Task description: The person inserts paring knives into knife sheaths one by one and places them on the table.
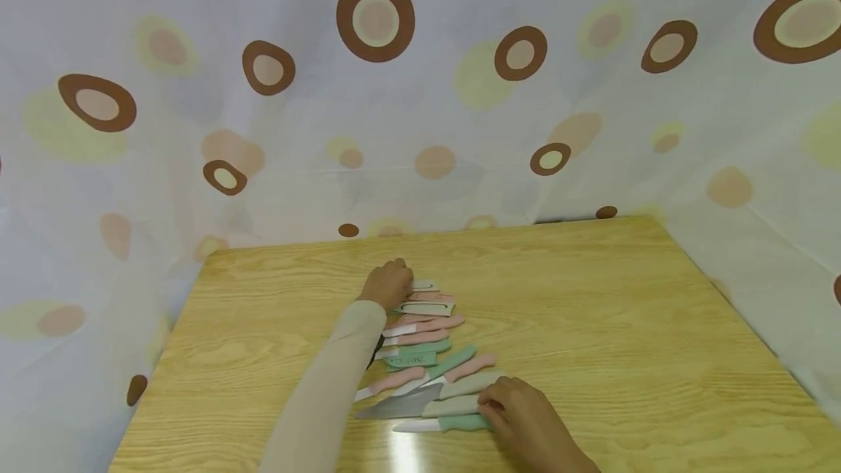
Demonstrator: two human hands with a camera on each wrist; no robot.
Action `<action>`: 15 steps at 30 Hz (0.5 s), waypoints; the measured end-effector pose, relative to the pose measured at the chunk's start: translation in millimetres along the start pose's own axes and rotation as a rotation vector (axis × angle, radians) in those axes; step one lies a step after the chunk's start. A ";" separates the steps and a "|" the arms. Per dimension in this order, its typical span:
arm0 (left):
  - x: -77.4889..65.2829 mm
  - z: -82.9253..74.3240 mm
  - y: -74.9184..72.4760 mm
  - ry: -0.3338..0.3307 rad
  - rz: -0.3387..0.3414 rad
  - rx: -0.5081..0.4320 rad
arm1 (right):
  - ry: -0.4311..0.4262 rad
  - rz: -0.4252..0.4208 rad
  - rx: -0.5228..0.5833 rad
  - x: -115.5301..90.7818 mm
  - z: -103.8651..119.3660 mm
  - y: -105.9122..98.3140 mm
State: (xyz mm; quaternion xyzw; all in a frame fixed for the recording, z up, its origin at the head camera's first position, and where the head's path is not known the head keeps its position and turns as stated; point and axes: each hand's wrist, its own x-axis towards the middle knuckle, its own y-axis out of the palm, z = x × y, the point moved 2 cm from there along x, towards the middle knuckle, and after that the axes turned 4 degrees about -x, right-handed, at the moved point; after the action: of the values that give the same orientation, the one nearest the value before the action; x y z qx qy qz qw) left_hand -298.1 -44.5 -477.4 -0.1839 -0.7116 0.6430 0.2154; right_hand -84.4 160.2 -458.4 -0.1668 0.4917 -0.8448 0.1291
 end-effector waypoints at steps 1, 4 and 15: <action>0.2 -0.9 0.3 0.007 0.002 0.029 | -0.004 -0.003 0.000 -0.2 -0.2 0.1; 0.1 -4.3 0.3 0.017 0.010 0.092 | -0.009 -0.006 -0.001 -0.6 -0.8 0.7; -6.0 -4.1 -4.8 0.034 -0.009 0.173 | -0.012 -0.007 0.010 -2.3 -1.7 2.9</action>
State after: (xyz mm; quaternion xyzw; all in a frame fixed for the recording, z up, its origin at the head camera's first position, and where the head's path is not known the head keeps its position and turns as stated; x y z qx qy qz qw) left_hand -290.8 -44.8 -472.7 -0.1721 -0.6505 0.6979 0.2453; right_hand -82.9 161.0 -462.1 -0.1727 0.4863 -0.8466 0.1299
